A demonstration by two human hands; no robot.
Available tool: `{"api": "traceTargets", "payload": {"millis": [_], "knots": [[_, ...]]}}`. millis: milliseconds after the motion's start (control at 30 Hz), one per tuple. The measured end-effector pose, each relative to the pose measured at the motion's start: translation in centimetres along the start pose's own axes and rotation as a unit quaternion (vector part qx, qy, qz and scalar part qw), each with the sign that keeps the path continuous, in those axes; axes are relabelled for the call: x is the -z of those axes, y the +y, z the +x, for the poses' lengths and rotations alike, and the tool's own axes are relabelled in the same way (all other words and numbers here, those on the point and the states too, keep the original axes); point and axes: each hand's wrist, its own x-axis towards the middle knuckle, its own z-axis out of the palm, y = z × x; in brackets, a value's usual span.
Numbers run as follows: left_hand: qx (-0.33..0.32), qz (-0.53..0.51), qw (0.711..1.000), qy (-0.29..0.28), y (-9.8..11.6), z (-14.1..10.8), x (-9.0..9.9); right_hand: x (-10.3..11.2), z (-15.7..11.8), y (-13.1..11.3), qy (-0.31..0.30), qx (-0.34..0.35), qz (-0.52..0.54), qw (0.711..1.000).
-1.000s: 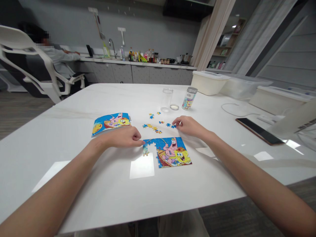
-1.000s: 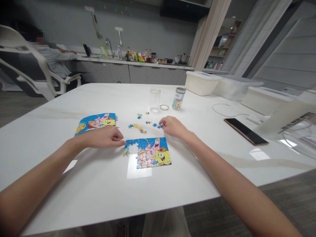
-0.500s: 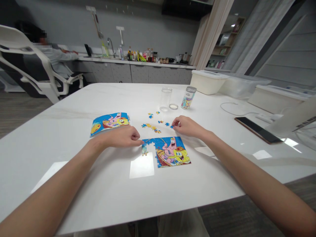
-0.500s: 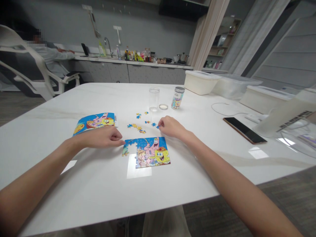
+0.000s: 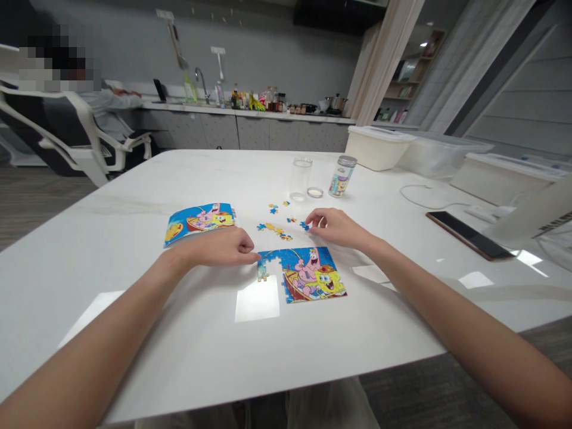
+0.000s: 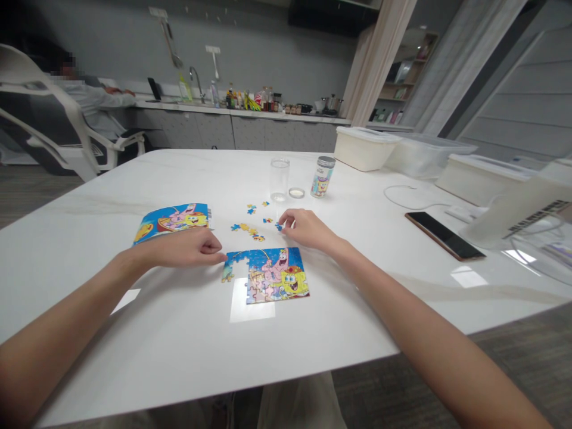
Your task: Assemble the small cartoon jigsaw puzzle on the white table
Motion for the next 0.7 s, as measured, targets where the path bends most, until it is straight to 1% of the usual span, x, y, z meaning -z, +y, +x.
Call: {"api": "traceTargets", "payload": {"millis": [33,100,167,233,300,500,700], "knots": [[0.001,-0.001,1.0,0.001,0.0,0.0,0.0,-0.1,0.0,-0.3,-0.019,-0.004,0.047,0.999],[0.001,-0.003,1.0,0.002,0.1,0.0,0.0,-0.3,-0.1,-0.9,-0.064,-0.029,0.145,0.987],[0.0,-0.01,1.0,0.005,0.2,0.0,0.0,-0.4,-0.3,-1.5,-0.099,-0.072,0.226,0.966],[0.001,-0.017,1.0,0.007,0.3,0.0,0.1,-0.5,-0.6,-2.1,-0.121,-0.108,0.277,0.947],[0.003,-0.021,1.0,0.009,0.4,0.1,0.1,-0.4,-0.7,-2.5,-0.132,-0.125,0.297,0.937],[0.005,-0.025,1.0,0.008,0.4,0.1,0.0,-0.4,-0.9,-2.9,-0.142,-0.124,0.323,0.928],[0.009,-0.023,1.0,0.006,0.3,0.1,0.1,-0.4,-1.0,-2.9,-0.141,-0.121,0.319,0.929]]}}
